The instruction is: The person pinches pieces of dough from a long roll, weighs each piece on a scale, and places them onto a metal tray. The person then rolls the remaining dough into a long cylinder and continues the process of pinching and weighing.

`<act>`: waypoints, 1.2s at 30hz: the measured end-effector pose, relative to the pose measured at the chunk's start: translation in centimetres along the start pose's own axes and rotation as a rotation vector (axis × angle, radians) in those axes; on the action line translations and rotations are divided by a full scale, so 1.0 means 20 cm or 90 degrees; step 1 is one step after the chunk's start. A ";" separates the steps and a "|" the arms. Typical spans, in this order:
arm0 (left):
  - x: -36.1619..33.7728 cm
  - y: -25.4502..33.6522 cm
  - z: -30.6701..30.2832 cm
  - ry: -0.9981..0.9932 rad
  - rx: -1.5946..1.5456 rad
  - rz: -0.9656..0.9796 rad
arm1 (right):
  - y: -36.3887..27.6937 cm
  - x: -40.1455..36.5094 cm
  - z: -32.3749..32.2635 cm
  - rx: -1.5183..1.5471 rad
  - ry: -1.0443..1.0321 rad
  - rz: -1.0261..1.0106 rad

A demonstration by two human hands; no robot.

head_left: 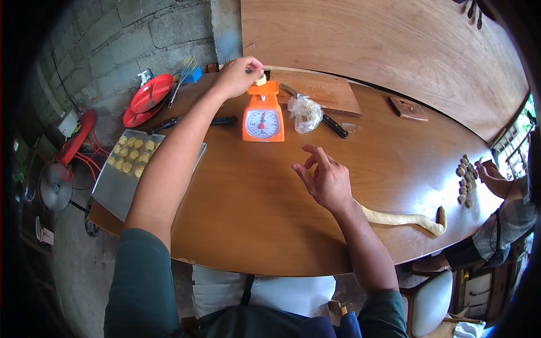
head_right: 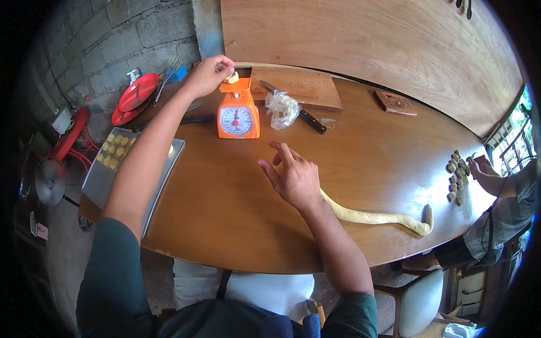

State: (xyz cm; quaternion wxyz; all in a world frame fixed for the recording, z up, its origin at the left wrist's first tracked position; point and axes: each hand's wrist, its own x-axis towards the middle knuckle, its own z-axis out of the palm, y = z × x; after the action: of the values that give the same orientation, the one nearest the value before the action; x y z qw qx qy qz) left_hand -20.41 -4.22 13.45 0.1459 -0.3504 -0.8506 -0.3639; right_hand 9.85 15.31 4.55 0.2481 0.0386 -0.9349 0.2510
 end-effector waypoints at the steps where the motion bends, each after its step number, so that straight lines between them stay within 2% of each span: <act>1: 0.00 -0.01 0.00 -0.028 -0.010 -0.017 | 0.00 0.00 0.00 0.002 0.003 -0.003; 8: 0.00 -0.07 0.05 -0.070 -0.008 0.000 | 0.01 0.00 0.00 0.000 0.001 -0.004; 11: -0.01 -0.01 0.03 -0.051 0.040 0.015 | 0.01 0.00 0.01 0.000 0.004 -0.007; 13: -0.02 0.04 0.01 0.024 0.083 0.039 | 0.01 0.00 0.01 0.002 0.003 -0.004; 17: 0.00 0.03 0.03 0.058 0.024 0.038 | 0.00 0.00 0.00 0.000 -0.001 0.004; 29: -0.04 0.04 0.04 -0.011 -0.020 0.076 | 0.00 0.00 -0.01 0.006 -0.028 0.025; 36: -0.04 0.04 0.01 0.051 -0.006 0.051 | -0.01 0.00 0.00 0.007 -0.019 0.016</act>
State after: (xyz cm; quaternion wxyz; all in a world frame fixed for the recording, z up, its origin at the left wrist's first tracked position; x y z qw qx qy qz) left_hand -19.28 -4.03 13.27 0.1928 -0.3701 -0.8275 -0.3756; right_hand 9.92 15.23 4.64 0.2306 0.0319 -0.9375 0.2588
